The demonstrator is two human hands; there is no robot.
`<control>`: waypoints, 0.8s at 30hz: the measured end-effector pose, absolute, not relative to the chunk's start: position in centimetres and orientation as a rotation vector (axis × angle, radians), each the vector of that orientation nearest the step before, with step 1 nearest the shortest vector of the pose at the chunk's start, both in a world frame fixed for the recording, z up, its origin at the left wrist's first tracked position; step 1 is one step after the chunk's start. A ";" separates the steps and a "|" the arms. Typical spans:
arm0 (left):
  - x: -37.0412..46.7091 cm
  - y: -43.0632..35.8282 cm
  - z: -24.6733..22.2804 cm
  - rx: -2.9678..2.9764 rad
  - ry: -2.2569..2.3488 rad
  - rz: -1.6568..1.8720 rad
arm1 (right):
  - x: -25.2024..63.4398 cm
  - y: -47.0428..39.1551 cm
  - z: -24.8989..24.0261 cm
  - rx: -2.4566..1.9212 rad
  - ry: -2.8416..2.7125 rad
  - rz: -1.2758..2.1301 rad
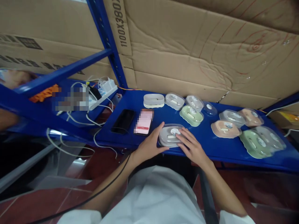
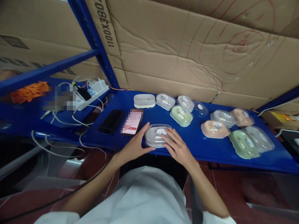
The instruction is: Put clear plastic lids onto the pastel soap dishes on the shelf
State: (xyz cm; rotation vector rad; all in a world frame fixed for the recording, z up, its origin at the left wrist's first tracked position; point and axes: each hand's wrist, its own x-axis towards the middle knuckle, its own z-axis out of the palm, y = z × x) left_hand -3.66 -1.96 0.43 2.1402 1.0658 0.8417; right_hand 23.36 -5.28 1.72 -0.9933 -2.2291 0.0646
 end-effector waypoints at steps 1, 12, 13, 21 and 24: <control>-3.7 -1.9 0.4 2.128 1.066 0.846 | 23.4 -5.1 1.7 -0.981 -2.237 0.084; -3.5 -2.0 0.9 2.190 1.028 0.821 | 24.8 -5.0 1.9 -0.990 -2.314 0.177; -3.5 -2.0 0.9 2.201 1.027 0.814 | 24.7 -5.1 1.7 -0.986 -2.310 0.156; -3.4 -1.9 0.9 2.236 1.015 0.837 | 25.1 -5.6 1.8 -0.988 -2.303 0.035; -3.5 -1.9 0.8 2.238 1.022 0.827 | 25.3 -5.6 2.3 -1.006 -2.356 0.021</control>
